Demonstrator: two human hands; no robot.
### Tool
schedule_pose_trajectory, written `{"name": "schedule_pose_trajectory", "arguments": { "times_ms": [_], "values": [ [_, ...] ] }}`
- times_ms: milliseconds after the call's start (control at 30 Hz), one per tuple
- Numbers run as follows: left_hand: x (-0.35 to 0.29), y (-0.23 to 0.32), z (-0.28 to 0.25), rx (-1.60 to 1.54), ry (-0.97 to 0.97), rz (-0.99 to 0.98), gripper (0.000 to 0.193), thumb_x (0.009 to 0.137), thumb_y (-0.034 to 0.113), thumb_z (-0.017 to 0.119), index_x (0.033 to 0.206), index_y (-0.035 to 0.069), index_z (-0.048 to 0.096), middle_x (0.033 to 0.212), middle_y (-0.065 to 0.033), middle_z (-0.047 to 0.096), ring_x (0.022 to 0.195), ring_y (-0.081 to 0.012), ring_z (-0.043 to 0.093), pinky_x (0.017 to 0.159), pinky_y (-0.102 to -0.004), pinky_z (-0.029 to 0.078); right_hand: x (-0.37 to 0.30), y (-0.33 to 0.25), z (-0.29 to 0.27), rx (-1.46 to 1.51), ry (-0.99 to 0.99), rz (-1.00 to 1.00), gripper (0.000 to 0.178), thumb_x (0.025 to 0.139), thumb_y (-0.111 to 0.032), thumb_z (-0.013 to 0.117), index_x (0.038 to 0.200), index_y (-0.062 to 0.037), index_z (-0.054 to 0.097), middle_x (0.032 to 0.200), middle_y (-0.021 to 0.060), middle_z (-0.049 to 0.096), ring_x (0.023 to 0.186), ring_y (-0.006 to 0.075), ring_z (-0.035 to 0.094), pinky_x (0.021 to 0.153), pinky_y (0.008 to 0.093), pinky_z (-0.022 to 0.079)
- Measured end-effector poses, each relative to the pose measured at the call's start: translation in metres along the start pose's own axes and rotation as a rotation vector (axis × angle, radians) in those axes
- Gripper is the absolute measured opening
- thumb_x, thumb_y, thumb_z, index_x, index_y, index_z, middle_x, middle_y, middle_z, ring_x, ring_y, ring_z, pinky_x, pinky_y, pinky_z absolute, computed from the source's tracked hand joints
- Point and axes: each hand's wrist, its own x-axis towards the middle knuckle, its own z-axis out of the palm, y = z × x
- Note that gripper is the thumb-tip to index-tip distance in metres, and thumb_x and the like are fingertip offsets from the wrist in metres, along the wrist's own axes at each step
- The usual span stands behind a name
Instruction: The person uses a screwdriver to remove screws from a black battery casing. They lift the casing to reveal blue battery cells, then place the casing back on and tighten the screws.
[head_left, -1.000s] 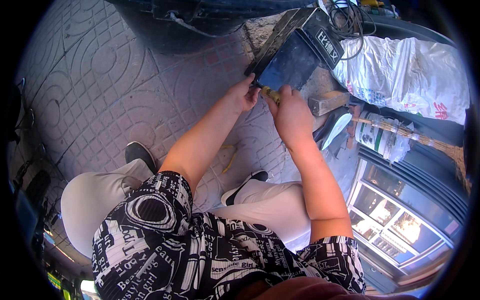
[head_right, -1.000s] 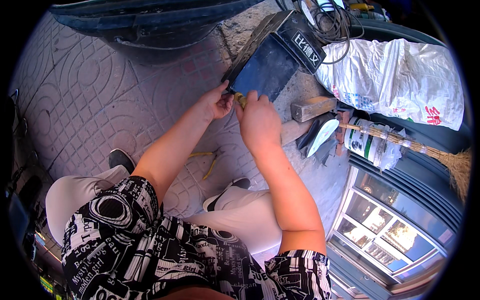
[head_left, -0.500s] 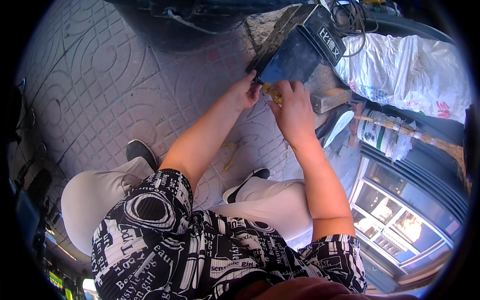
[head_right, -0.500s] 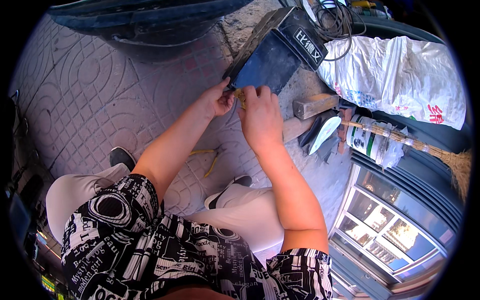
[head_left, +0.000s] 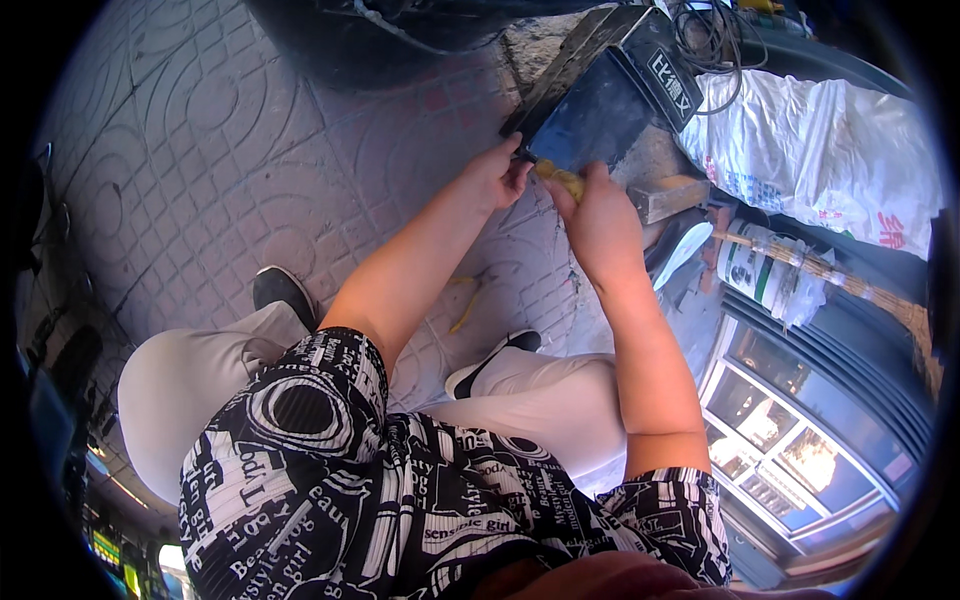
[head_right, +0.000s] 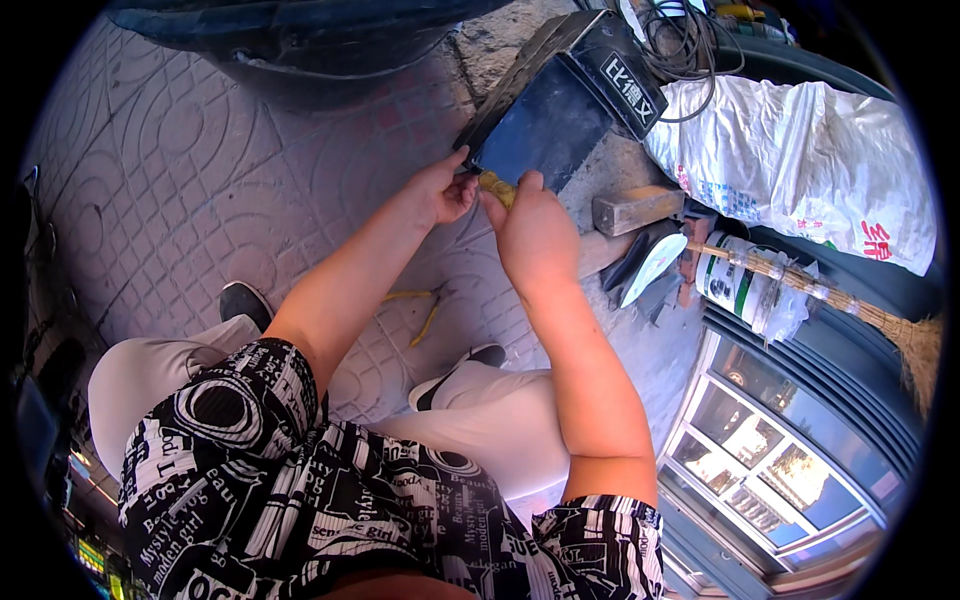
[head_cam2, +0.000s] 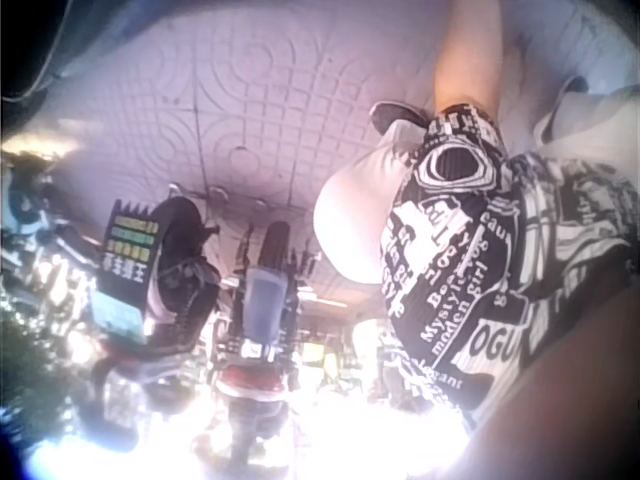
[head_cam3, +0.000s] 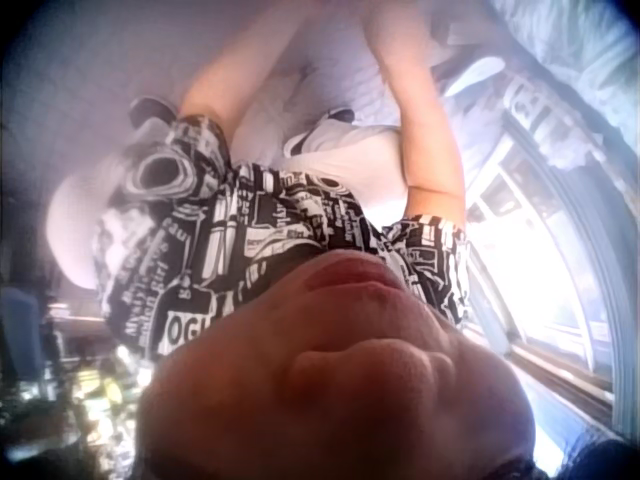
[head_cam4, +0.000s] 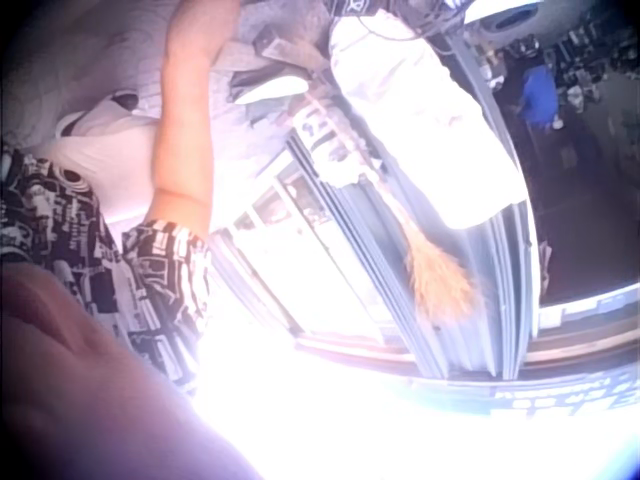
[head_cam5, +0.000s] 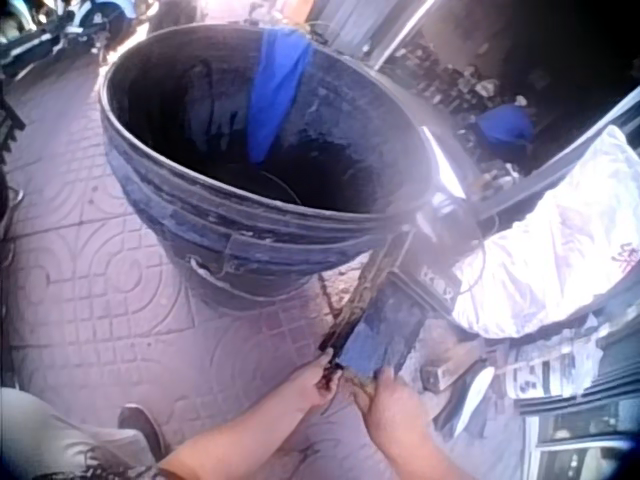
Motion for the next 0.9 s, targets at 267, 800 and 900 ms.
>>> {"name": "schedule_pose_trajectory", "arguments": {
  "times_ms": [267,800,900],
  "values": [
    [-0.0070,-0.0030,0.0036,0.012,0.034,0.050,0.044,0.082,0.043,0.071,0.076,0.002,0.056,0.066,-0.0044,0.057,0.052,-0.0100,0.050,0.046,-0.0193,0.043,-0.0034,0.0025,0.0017,-0.058,0.161,-0.207,0.033,0.080,-0.021,0.067,0.107,-0.0072,0.054,0.098,0.0178,0.056,0.088,0.0365,0.059,0.071,0.0432,0.051],
    [-0.0007,-0.0033,0.0030,0.014,0.030,0.038,0.046,0.083,0.045,0.069,0.077,0.001,0.057,0.064,-0.0043,0.057,0.050,-0.0101,0.050,0.045,-0.0184,0.043,-0.0019,0.0022,0.0032,-0.120,0.218,-0.272,0.033,0.082,-0.025,0.067,0.104,-0.0036,0.055,0.098,0.0180,0.057,0.086,0.0370,0.059,0.072,0.0432,0.049],
    [-0.0024,-0.0031,0.0031,0.014,0.022,0.040,0.046,0.083,0.045,0.069,0.077,0.001,0.057,0.064,-0.0048,0.057,0.050,-0.0102,0.050,0.045,-0.0185,0.043,-0.0028,0.0021,0.0048,-0.074,0.309,-0.360,0.032,0.083,-0.025,0.065,0.104,-0.0036,0.055,0.096,0.0181,0.057,0.085,0.0374,0.060,0.072,0.0437,0.050]
  ]
}}
